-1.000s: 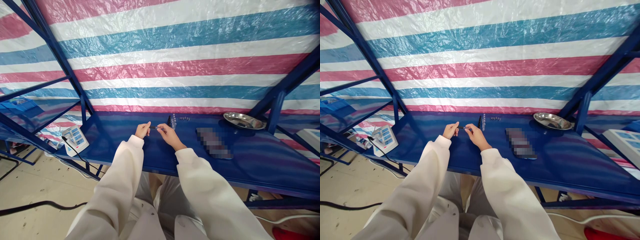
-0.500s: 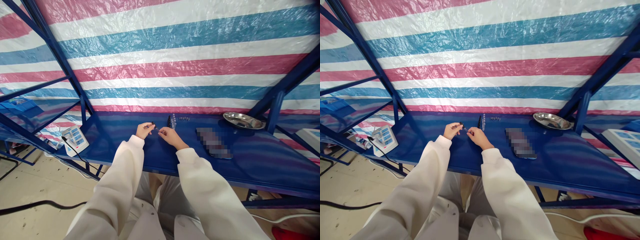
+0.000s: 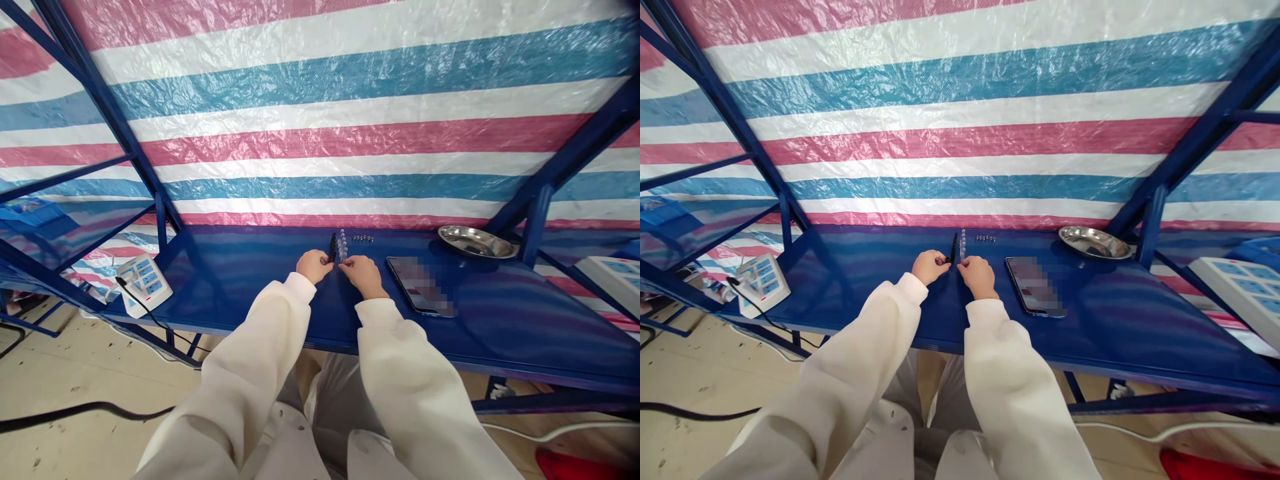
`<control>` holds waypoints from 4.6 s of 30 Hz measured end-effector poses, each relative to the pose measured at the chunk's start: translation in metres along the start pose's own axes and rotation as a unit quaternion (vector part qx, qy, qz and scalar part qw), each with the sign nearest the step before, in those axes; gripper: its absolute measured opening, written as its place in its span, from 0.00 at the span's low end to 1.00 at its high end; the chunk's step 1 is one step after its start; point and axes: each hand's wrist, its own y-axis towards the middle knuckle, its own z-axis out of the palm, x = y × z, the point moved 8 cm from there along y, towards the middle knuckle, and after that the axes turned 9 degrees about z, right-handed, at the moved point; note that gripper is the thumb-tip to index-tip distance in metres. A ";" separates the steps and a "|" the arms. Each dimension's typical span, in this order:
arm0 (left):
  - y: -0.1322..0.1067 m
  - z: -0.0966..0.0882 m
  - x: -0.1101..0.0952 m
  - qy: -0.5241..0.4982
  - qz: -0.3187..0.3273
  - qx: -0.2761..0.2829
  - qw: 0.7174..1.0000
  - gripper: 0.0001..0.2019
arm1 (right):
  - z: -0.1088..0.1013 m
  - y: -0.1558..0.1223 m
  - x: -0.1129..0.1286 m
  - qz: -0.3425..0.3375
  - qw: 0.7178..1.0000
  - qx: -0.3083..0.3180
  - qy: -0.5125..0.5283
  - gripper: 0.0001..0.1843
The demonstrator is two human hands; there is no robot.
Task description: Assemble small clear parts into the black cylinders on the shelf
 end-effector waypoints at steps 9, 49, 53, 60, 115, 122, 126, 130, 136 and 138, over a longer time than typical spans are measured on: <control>0.001 0.017 0.000 0.060 -0.037 0.016 0.997 0.05 | 0.008 0.003 -0.006 0.009 1.000 0.014 -0.023 0.11; -0.016 -0.018 0.002 0.036 0.085 -0.181 0.979 0.02 | 0.004 -0.005 0.004 0.006 0.997 0.024 -0.068 0.10; -0.018 -0.027 0.008 -0.030 0.091 -0.250 0.964 0.04 | 0.006 -0.008 0.014 -0.037 0.997 0.022 -0.065 0.09; -0.017 -0.029 0.011 -0.090 0.101 -0.275 0.952 0.04 | 0.010 -0.017 0.035 -0.136 0.989 0.029 -0.043 0.09; -0.008 -0.029 0.001 -0.123 0.106 -0.148 0.976 0.06 | 0.000 -0.030 0.054 -0.211 0.971 -0.030 0.107 0.10; -0.006 -0.075 0.037 0.037 0.041 -0.115 0.992 0.07 | 0.003 -0.034 0.060 -0.230 0.964 0.004 0.135 0.16; -0.019 -0.127 0.084 0.161 -0.132 -0.135 0.969 0.06 | 0.001 -0.035 0.060 -0.222 0.970 -0.005 0.100 0.14; -0.038 -0.157 0.114 0.219 -0.241 -0.139 0.935 0.08 | 0.001 -0.036 0.060 -0.222 0.970 -0.003 0.097 0.14; -0.050 -0.154 0.138 0.235 -0.304 -0.089 0.919 0.08 | -0.001 -0.036 0.060 -0.228 0.968 -0.016 0.106 0.14; -0.050 -0.154 0.140 0.236 -0.305 -0.085 0.919 0.08 | -0.002 -0.036 0.059 -0.230 0.966 -0.024 0.114 0.15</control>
